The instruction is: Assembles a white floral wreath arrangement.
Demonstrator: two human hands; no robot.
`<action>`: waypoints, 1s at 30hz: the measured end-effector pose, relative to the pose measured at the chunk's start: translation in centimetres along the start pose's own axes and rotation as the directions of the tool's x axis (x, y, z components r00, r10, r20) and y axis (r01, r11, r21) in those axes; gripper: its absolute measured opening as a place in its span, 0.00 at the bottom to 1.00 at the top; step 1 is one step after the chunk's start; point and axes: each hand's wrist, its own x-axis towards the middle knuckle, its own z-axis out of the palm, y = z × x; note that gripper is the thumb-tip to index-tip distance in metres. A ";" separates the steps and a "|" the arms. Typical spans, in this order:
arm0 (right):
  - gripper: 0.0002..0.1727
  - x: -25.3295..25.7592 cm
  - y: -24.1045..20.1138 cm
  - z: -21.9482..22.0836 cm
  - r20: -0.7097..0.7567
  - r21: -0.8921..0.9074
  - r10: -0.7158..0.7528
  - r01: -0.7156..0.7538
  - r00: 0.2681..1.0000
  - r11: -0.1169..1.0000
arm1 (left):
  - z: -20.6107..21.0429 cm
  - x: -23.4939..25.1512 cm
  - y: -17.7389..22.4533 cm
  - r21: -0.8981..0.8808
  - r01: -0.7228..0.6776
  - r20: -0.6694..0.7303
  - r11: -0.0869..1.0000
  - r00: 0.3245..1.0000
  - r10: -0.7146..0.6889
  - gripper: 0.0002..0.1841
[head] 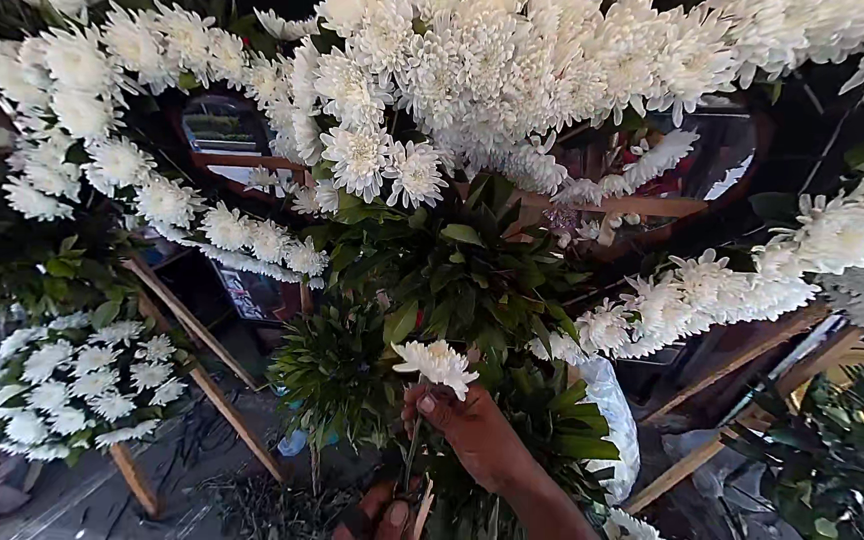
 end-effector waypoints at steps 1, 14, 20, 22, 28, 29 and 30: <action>0.12 -0.4 -0.6 -0.4 -0.044 0.019 -0.019 0.020 0.999 1.000 | 0.3 0.0 0.4 -0.076 0.048 0.015 0.996 0.999 -0.047 0.16; 0.09 -6.5 -0.9 -2.9 -0.298 0.183 0.035 0.021 0.954 0.983 | 8.5 2.6 -2.3 0.225 -0.144 -0.034 0.964 0.987 0.155 0.29; 0.11 -6.9 -2.2 -4.7 -0.374 0.170 0.008 0.061 0.927 0.984 | 8.0 1.5 -3.5 0.160 -0.041 0.091 0.986 0.996 0.026 0.18; 0.12 -6.3 -3.1 -6.2 -0.426 0.132 -0.055 0.122 0.903 0.984 | 7.3 1.1 -3.5 0.160 -0.030 0.113 0.987 0.994 0.012 0.23; 0.08 -6.8 -0.8 -4.4 -0.220 -0.276 -0.051 -0.012 0.974 0.961 | 7.9 3.0 0.0 0.493 -0.199 0.084 0.847 0.980 0.182 0.22; 0.07 -6.6 -0.4 -3.9 -0.219 -0.254 -0.049 -0.008 0.975 0.967 | 7.9 3.3 0.2 0.543 -0.215 0.073 0.812 0.975 0.210 0.20; 0.06 -6.3 -0.3 -3.4 -0.238 -0.218 -0.056 0.003 0.970 0.976 | 7.8 3.6 0.4 0.605 -0.233 0.072 0.761 0.968 0.239 0.21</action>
